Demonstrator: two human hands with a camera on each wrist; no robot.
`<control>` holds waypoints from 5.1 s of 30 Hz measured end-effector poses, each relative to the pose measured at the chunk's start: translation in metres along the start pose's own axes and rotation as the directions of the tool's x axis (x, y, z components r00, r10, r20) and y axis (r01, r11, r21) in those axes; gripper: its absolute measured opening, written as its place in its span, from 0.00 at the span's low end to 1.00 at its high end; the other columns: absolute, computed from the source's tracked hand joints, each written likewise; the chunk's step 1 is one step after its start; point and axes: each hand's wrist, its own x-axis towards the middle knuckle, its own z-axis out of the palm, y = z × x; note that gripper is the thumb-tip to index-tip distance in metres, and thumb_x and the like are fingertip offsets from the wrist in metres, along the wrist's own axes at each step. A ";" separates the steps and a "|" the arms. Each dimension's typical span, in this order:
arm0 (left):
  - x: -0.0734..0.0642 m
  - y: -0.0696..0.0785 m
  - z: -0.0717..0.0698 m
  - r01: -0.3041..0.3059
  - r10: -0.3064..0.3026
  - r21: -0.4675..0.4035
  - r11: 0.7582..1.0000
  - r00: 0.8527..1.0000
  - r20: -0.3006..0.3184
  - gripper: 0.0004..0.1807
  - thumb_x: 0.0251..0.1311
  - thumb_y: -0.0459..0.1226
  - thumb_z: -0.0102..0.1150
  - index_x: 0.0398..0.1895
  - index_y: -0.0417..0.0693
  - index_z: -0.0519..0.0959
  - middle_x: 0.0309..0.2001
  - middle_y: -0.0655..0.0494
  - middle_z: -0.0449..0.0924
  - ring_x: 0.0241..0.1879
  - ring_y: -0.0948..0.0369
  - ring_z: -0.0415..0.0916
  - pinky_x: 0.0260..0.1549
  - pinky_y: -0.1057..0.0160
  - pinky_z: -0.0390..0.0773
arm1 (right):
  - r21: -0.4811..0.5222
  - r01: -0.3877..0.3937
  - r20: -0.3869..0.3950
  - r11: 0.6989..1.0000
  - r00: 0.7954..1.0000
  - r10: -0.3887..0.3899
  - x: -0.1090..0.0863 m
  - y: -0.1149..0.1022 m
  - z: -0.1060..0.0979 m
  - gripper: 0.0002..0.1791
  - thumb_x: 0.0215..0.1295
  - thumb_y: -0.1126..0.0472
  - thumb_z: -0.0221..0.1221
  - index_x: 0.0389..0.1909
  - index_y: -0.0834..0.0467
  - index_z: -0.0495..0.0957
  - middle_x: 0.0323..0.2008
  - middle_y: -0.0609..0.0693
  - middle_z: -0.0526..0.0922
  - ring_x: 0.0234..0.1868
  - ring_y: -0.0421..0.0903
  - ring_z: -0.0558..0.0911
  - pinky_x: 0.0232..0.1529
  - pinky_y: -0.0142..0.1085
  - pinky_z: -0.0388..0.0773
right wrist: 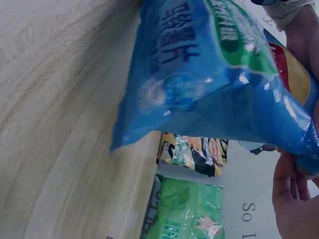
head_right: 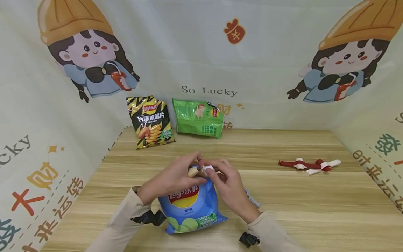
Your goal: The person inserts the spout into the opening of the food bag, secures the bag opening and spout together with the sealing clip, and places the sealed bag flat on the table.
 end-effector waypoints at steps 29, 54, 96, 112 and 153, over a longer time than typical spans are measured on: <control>-0.002 0.000 -0.004 -0.015 0.014 0.017 1.000 1.000 0.024 0.22 0.61 0.38 0.67 0.51 0.50 0.64 0.37 0.59 0.83 0.32 0.66 0.78 0.33 0.65 0.77 | -0.387 -0.087 0.073 0.918 0.990 0.124 -0.004 -0.011 -0.034 0.20 0.74 0.56 0.56 0.64 0.56 0.71 0.52 0.48 0.81 0.51 0.45 0.79 0.49 0.41 0.79; -0.001 -0.006 -0.005 -0.095 0.091 0.059 0.994 0.994 0.063 0.18 0.62 0.38 0.67 0.46 0.51 0.67 0.43 0.57 0.84 0.40 0.66 0.80 0.40 0.66 0.80 | -0.754 0.029 0.336 0.656 0.875 0.347 -0.044 0.029 -0.082 0.11 0.59 0.62 0.70 0.36 0.53 0.75 0.28 0.42 0.72 0.25 0.36 0.65 0.24 0.29 0.64; 0.002 -0.010 -0.004 -0.168 0.170 0.100 0.981 0.985 -0.005 0.11 0.62 0.35 0.67 0.44 0.47 0.75 0.42 0.56 0.85 0.39 0.65 0.82 0.38 0.69 0.80 | 0.141 -0.352 0.055 0.925 0.936 0.348 -0.051 0.007 -0.053 0.18 0.81 0.57 0.44 0.52 0.70 0.71 0.55 0.53 0.83 0.55 0.47 0.82 0.54 0.36 0.77; 0.002 -0.009 -0.003 -0.177 0.178 0.108 0.978 0.984 0.006 0.11 0.62 0.35 0.67 0.43 0.48 0.76 0.41 0.57 0.85 0.37 0.67 0.81 0.38 0.69 0.80 | -0.298 -0.318 -0.113 0.900 0.948 0.298 -0.045 0.002 -0.069 0.13 0.72 0.58 0.59 0.44 0.65 0.82 0.57 0.59 0.69 0.56 0.60 0.73 0.51 0.53 0.80; 0.002 -0.007 -0.007 -0.147 0.160 0.124 0.981 0.982 -0.102 0.11 0.58 0.32 0.70 0.42 0.46 0.80 0.44 0.57 0.76 0.43 0.62 0.76 0.44 0.64 0.80 | 0.224 -0.232 0.111 0.947 0.971 0.212 -0.004 -0.002 -0.009 0.19 0.66 0.69 0.63 0.51 0.67 0.64 0.67 0.63 0.66 0.66 0.58 0.72 0.58 0.39 0.76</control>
